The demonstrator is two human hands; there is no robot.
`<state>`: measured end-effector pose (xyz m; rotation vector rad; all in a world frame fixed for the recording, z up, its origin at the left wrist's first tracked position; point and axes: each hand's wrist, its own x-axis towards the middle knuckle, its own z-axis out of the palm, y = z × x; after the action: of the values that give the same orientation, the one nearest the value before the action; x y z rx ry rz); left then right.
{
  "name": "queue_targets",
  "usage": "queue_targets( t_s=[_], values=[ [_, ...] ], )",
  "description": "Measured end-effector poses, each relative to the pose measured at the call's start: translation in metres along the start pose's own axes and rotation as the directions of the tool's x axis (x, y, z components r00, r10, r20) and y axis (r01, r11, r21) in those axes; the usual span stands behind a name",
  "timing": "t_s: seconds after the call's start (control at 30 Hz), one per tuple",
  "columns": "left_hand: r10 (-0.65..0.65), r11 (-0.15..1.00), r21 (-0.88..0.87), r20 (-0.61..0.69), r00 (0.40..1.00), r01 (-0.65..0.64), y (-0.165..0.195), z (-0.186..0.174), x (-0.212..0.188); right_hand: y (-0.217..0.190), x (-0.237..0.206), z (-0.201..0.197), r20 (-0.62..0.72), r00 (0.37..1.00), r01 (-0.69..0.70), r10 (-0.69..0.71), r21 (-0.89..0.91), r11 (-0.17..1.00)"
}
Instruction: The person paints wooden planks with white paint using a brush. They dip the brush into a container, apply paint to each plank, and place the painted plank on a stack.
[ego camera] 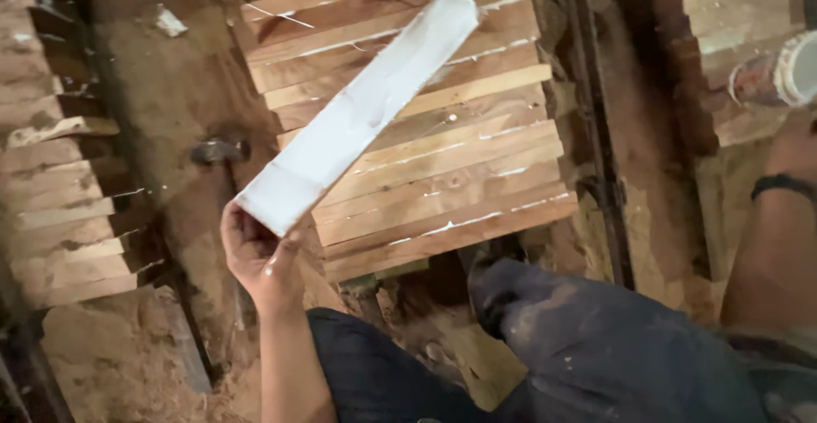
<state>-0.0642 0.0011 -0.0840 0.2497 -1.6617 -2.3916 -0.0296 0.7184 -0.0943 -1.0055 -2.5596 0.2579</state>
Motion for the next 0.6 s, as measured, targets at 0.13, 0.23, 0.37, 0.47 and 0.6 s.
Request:
queue_targets(
  t_s=[0.13,0.23,0.37,0.47,0.6],
  values=[
    [0.007,1.000,0.009,0.006,1.000,-0.007,0.002,0.001,0.003,-0.087,-0.037,0.023,-0.058,0.972,0.236,-0.230,0.133,0.963],
    [0.016,0.999,0.036,0.008,1.000,-0.016,0.001,0.001,0.005,-0.178,-0.054,0.072,0.019,0.818,0.491,-0.575,0.497,0.715],
    [-0.009,0.992,0.125,0.006,1.000,0.009,0.000,0.001,0.009,-0.281,-0.058,0.140,0.254,0.713,0.241,-0.654,0.786,0.569],
    [-0.005,0.983,0.183,-0.024,1.000,0.010,-0.001,0.002,0.020,-0.323,-0.055,0.167,0.200,0.687,0.197,-0.699,0.875,0.443],
    [-0.025,0.968,0.248,-0.059,0.998,0.039,0.002,0.012,0.041,-0.333,-0.050,0.187,0.300,0.771,-0.043,-0.561,0.905,0.424]
  ],
)
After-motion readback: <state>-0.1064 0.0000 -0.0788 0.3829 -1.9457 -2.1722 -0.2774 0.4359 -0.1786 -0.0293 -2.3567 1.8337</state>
